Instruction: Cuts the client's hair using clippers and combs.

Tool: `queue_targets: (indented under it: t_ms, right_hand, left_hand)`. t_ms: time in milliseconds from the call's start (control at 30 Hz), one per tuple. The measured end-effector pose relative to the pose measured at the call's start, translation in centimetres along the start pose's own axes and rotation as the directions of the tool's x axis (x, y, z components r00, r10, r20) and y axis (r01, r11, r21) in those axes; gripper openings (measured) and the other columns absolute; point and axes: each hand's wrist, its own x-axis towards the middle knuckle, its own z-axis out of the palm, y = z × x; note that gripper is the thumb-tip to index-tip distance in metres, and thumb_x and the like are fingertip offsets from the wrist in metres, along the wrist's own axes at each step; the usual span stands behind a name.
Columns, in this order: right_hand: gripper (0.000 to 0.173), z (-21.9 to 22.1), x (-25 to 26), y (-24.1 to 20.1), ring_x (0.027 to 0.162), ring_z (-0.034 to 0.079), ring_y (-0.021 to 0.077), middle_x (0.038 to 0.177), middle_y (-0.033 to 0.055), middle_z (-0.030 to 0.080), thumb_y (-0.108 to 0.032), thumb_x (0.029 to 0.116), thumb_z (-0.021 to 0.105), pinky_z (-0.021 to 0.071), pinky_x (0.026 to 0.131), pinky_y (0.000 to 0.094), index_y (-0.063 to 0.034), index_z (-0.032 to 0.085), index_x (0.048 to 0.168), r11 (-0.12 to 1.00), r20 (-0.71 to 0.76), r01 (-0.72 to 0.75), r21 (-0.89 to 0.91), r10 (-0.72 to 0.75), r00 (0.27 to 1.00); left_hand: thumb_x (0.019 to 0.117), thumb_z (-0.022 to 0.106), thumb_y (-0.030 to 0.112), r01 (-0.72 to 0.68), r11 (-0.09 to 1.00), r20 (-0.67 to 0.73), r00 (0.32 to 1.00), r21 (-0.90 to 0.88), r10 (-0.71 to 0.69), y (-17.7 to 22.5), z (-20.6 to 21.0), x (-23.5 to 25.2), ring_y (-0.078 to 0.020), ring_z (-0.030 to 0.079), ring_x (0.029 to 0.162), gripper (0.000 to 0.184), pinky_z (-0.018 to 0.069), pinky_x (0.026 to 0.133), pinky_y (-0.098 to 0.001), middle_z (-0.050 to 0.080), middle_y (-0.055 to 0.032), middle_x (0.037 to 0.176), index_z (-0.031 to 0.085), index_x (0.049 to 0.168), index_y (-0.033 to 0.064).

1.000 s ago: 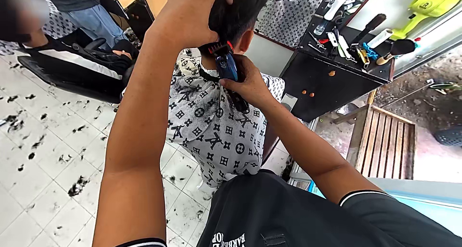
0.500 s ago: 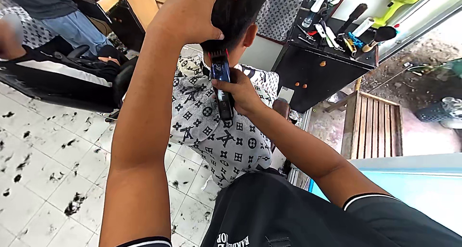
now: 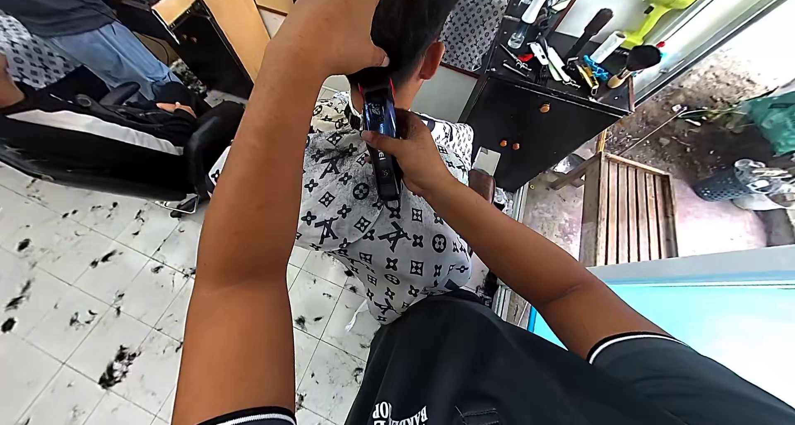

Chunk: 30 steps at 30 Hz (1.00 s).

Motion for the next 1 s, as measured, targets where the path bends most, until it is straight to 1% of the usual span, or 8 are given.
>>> queue_targets:
  t_ms: [67, 167, 233, 400, 533, 700, 900, 1000]
  right_hand:
    - [0.073, -0.2, 0.2, 0.6, 0.107, 0.067, 0.0201, 0.124, 0.0175, 0.063, -0.010, 0.0833, 0.082, 0.0596, 0.090, 0.0362, 0.0031, 0.041, 0.142, 0.985, 0.014, 0.114, -0.128, -0.113, 0.994]
    - [0.058, -0.2, -0.2, 0.7, 0.090, 0.070, 0.0254, 0.114, 0.0190, 0.063, -0.004, 0.0875, 0.077, 0.0633, 0.077, 0.0417, 0.0036, 0.046, 0.136, 0.996, -0.008, -0.064, 0.060, 0.064, 0.998]
    - [0.054, -0.1, -0.3, 0.3, 0.089, 0.070, 0.0273, 0.113, 0.0191, 0.063, -0.004, 0.0896, 0.075, 0.0633, 0.076, 0.0441, 0.0030, 0.047, 0.135, 0.986, -0.015, -0.127, 0.108, 0.129, 0.992]
    - [0.075, -0.5, 0.2, 0.1, 0.111, 0.066, 0.0191, 0.127, 0.0186, 0.062, -0.009, 0.0824, 0.082, 0.0582, 0.093, 0.0341, 0.0049, 0.041, 0.143, 0.961, 0.042, 0.182, -0.208, -0.177, 0.983]
    - [0.048, -1.4, -0.2, -0.3, 0.084, 0.070, 0.0241, 0.108, 0.0158, 0.065, -0.005, 0.0919, 0.073, 0.0632, 0.073, 0.0416, 0.0019, 0.049, 0.133, 0.984, 0.034, -0.157, 0.081, 0.155, 0.987]
    - [0.071, -3.1, 0.7, -1.1, 0.107, 0.068, 0.0190, 0.127, 0.0178, 0.063, -0.008, 0.0851, 0.080, 0.0601, 0.090, 0.0343, 0.0036, 0.042, 0.144, 0.960, 0.164, 0.149, -0.238, -0.111, 0.980]
    - [0.039, -6.4, 0.7, -1.8, 0.087, 0.071, 0.0248, 0.107, 0.0143, 0.068, -0.007, 0.0966, 0.066, 0.0630, 0.078, 0.0434, -0.0002, 0.052, 0.132, 0.967, 0.162, -0.247, 0.057, 0.235, 0.958]
    - [0.045, -6.3, 1.1, -1.9, 0.089, 0.071, 0.0226, 0.110, 0.0137, 0.066, -0.004, 0.0934, 0.069, 0.0637, 0.077, 0.0401, 0.0008, 0.049, 0.134, 0.996, 0.186, -0.087, 0.007, 0.085, 0.979]
  left_hand:
    - [0.0886, 0.079, 0.017, 0.010, 1.000, 0.008, 1.000, 0.004, -0.010, 0.0, 0.0, 0.0, -0.0410, 0.050, 0.136, 0.061, 0.0337, 0.108, -0.0705, 0.057, -0.0153, 0.142, 0.053, 0.144, 0.0240]
    - [0.0877, 0.079, 0.016, 0.012, 1.000, 0.004, 1.000, -0.003, -0.012, 0.1, 0.0, 0.0, -0.0415, 0.050, 0.135, 0.062, 0.0335, 0.107, -0.0708, 0.058, -0.0161, 0.142, 0.054, 0.144, 0.0245]
    - [0.0881, 0.079, 0.016, 0.019, 1.000, 0.009, 1.000, -0.003, -0.019, 0.2, 0.0, 0.0, -0.0414, 0.050, 0.135, 0.062, 0.0337, 0.108, -0.0701, 0.058, -0.0157, 0.142, 0.054, 0.144, 0.0247]
    - [0.0902, 0.078, 0.018, 0.042, 0.999, 0.029, 0.999, -0.009, -0.042, 0.4, -0.1, 0.0, -0.0443, 0.052, 0.133, 0.061, 0.0356, 0.106, -0.0710, 0.059, -0.0194, 0.139, 0.053, 0.145, 0.0249]
    - [0.0879, 0.079, 0.016, 0.016, 1.000, 0.006, 1.000, -0.003, -0.016, 0.1, 0.0, 0.1, -0.0425, 0.052, 0.133, 0.061, 0.0352, 0.107, -0.0703, 0.059, -0.0171, 0.140, 0.054, 0.143, 0.0242]
    - [0.0887, 0.079, 0.018, 0.026, 1.000, 0.014, 1.000, 0.005, -0.026, 0.3, 0.0, 0.1, -0.0447, 0.052, 0.132, 0.061, 0.0360, 0.105, -0.0714, 0.059, -0.0197, 0.138, 0.053, 0.144, 0.0234]
    - [0.0891, 0.068, 0.053, -0.056, 0.998, -0.058, 0.997, -0.008, 0.055, -0.5, 0.7, 0.1, -0.0380, 0.054, 0.132, 0.063, 0.0382, 0.105, -0.0679, 0.061, -0.0145, 0.137, 0.055, 0.142, 0.0208]
    - [0.0959, 0.067, 0.042, -0.042, 0.999, -0.071, 0.997, 0.003, 0.043, -0.1, 0.9, 0.1, -0.0392, 0.053, 0.133, 0.052, 0.0337, 0.106, -0.0717, 0.061, -0.0146, 0.138, 0.055, 0.141, 0.0190]
